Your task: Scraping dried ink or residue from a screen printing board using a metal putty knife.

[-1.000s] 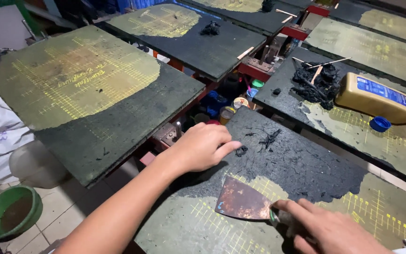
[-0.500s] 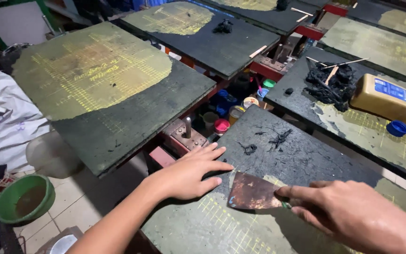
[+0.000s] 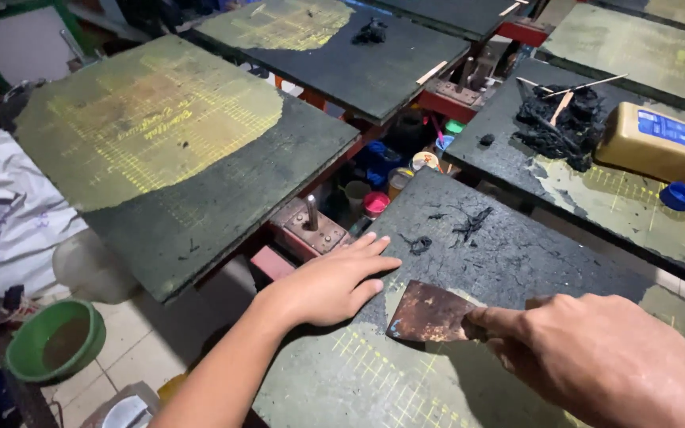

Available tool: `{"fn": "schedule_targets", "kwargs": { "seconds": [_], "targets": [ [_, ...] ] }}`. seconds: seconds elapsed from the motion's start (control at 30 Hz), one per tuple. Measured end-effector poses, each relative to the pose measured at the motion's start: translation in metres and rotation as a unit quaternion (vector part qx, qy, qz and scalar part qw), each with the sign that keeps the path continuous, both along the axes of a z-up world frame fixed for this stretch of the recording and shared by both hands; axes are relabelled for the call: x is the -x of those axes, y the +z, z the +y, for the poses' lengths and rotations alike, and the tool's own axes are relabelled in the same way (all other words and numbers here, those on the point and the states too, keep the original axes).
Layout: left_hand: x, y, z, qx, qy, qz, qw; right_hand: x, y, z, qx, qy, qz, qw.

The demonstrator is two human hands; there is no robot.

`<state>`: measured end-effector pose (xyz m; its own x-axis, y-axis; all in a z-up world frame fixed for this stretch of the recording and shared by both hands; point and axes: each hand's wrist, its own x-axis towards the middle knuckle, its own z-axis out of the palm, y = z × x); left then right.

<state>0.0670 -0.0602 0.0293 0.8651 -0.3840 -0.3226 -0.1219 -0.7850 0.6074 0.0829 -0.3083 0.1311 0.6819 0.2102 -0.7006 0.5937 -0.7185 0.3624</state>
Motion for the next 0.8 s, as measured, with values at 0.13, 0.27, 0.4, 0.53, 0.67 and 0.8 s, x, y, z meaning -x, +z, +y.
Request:
{"fn": "schedule_targets", "kwargs": {
  "seconds": [0.13, 0.27, 0.4, 0.53, 0.67, 0.8],
  "targets": [
    [0.003, -0.004, 0.001, 0.008, -0.015, -0.012, 1.0, 0.001, 0.001, 0.002, 0.02, -0.014, 0.009, 1.0],
    [0.0, -0.004, -0.001, -0.013, -0.007, -0.02, 1.0, 0.002, 0.008, 0.002, -0.012, -0.021, 0.007, 1.0],
    [0.003, -0.015, 0.001, -0.019, -0.007, -0.054, 0.998, 0.01, 0.002, -0.003, -0.056, 0.017, -0.031, 0.998],
    [0.005, 0.0, -0.004, -0.038, -0.014, -0.036, 0.999, 0.005, 0.002, -0.01, -0.086, 0.006, -0.022, 0.996],
    [0.006, 0.015, -0.01, -0.058, 0.02, 0.024, 0.998, 0.007, 0.003, -0.007, -0.111, 0.0, -0.008, 0.994],
    [0.008, 0.013, -0.011, -0.057, 0.03, 0.015, 0.998, 0.011, -0.004, -0.01, -0.133, 0.014, -0.02, 0.991]
  ]
}}
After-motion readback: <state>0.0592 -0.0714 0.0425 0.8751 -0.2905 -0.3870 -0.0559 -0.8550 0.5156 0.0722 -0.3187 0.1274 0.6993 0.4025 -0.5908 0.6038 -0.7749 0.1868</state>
